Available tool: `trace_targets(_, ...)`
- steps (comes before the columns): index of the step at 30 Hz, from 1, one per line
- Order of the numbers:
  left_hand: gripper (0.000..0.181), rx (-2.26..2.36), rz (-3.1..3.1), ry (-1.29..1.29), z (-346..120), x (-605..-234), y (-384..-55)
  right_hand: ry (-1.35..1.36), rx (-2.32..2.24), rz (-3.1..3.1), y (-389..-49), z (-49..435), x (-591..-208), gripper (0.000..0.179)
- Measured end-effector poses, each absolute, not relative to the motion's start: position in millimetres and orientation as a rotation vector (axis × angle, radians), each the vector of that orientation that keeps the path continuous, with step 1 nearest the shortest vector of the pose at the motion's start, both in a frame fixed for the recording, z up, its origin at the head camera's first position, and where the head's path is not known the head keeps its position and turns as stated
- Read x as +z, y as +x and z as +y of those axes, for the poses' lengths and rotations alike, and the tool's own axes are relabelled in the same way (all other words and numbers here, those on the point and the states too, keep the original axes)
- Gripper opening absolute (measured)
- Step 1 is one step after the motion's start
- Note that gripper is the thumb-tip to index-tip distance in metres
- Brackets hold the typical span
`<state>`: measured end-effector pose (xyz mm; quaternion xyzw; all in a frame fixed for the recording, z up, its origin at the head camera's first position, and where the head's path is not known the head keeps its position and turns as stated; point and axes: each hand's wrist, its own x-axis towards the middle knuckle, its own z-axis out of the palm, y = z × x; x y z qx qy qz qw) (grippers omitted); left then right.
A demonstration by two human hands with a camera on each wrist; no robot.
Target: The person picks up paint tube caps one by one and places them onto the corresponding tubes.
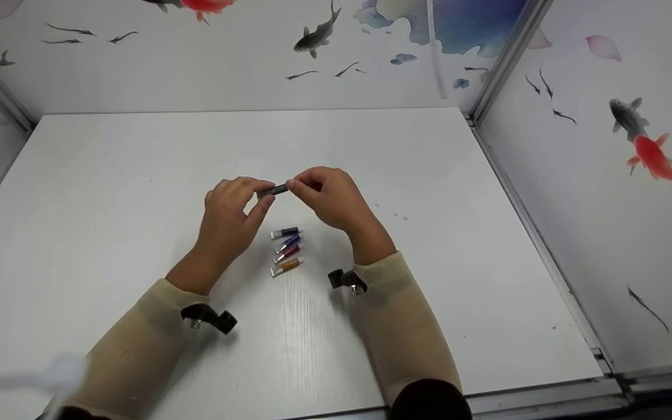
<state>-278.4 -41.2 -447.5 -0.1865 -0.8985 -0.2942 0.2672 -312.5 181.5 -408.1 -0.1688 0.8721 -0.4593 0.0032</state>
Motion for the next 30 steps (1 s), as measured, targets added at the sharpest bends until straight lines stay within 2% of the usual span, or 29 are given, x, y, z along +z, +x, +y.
trace_targets(30, 0.028, -0.792, -2.441, -0.492, -40.8, -447.5, -279.0, -0.516, -1.456, 2.719, -313.1, 181.4, -408.5, 0.027)
